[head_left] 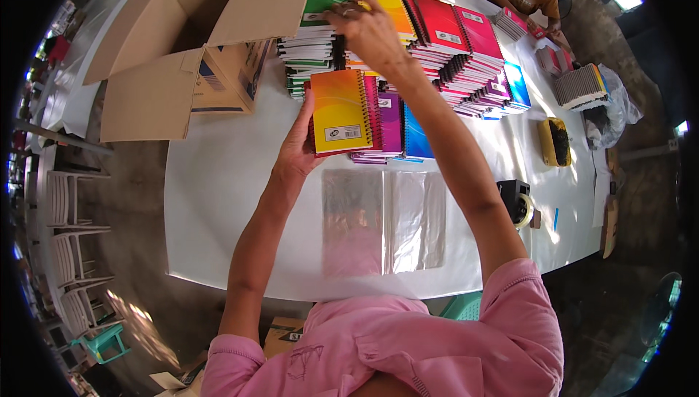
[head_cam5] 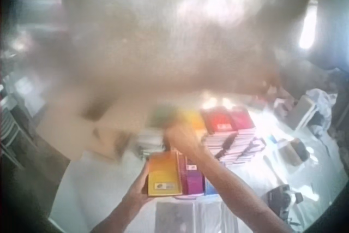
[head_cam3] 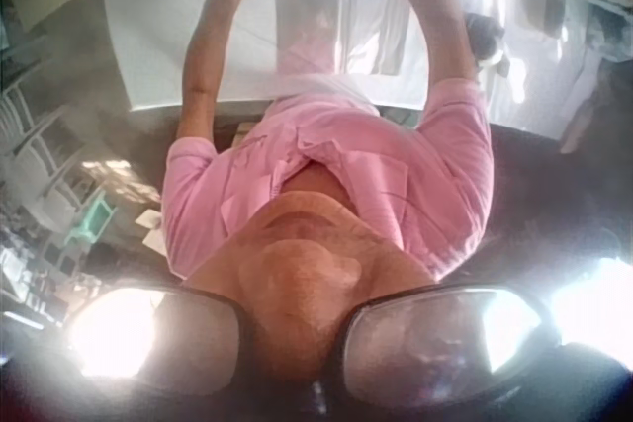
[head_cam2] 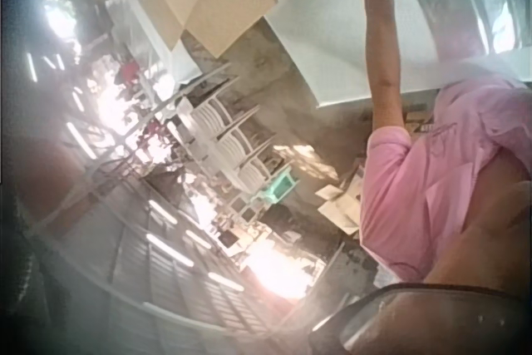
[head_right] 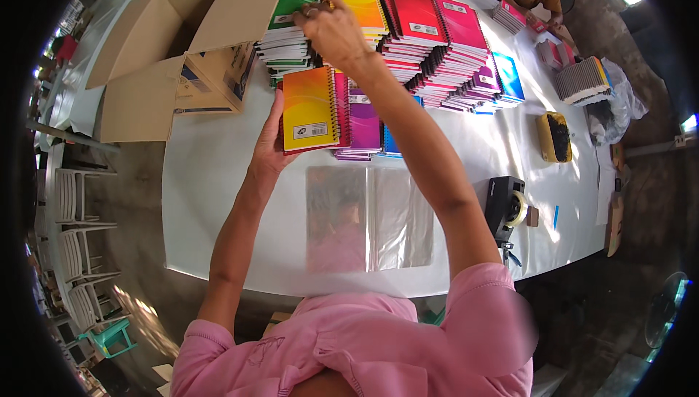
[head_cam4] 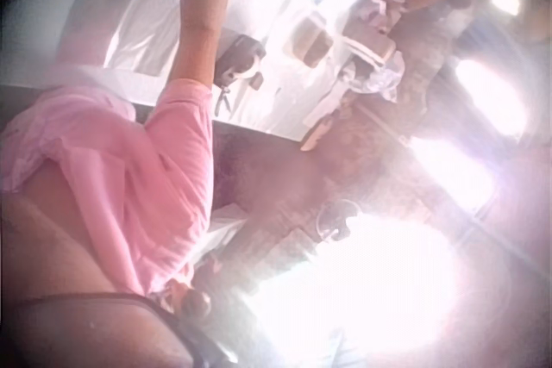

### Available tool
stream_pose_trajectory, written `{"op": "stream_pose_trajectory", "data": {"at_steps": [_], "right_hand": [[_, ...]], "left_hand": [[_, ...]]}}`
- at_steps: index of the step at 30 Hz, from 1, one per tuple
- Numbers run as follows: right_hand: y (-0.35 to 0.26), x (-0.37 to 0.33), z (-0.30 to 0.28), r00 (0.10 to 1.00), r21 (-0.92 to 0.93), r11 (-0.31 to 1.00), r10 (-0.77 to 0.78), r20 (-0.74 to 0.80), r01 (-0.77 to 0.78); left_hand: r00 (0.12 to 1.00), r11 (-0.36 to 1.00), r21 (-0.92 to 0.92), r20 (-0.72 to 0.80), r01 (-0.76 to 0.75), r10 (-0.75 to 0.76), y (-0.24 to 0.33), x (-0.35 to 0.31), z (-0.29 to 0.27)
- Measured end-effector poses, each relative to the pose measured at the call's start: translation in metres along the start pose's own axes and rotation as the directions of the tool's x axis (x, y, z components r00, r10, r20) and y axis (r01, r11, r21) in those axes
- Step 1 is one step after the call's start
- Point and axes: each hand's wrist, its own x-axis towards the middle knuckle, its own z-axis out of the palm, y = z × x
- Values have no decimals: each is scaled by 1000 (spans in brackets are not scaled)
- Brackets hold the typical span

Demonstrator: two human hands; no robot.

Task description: The person wraps spiral-bound notebooks in clear plastic sleeves at a table. They pick up notebooks from stacks, place them into sleeves, fold the plastic edges, and seal them with tape from a dispenser. The wrapped notebooks are set aside on the table.

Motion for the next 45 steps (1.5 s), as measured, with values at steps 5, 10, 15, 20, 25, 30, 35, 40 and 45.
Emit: {"op": "stream_pose_trajectory", "data": {"at_steps": [5, 10, 15, 20, 25, 30, 35, 40, 45], "right_hand": [[12, -25, -92, 967, 557, 816, 239, -88, -151], [6, -83, -93, 978, 961, 182, 37, 206, -209], [-13, -132, -55, 978, 882, 431, 12, 207, -192], [-10, -209, -38, 656, 457, 494, 680, 326, -739], [2, -261, -18, 126, -49, 184, 820, 559, -982], [13, -235, -63, 258, 56, 256, 888, 382, -965], [27, -146, -134, 837, 707, 524, 19, 547, -474], [-35, -108, -78, 942, 810, 563, -152, 299, -166], [-32, -185, -47, 783, 477, 628, 412, 466, -614]], "left_hand": [[1000, 1000, 15, -5, 24, -23, -8, -5, -34], [993, 992, -46, 24, 120, -119, -39, -11, -25], [971, 997, -57, 236, 52, -37, -64, -37, -40], [956, 992, -114, 293, 61, -25, -90, -53, -72], [975, 974, -225, 219, 23, 27, -120, -46, -56], [996, 992, -109, 44, -69, 75, -119, -35, -53], [998, 997, -41, 19, -66, 67, -112, -38, -57], [984, 925, -356, 158, 134, -82, -126, -27, -95], [993, 937, -338, 41, -93, 114, -115, -44, -77]]}}
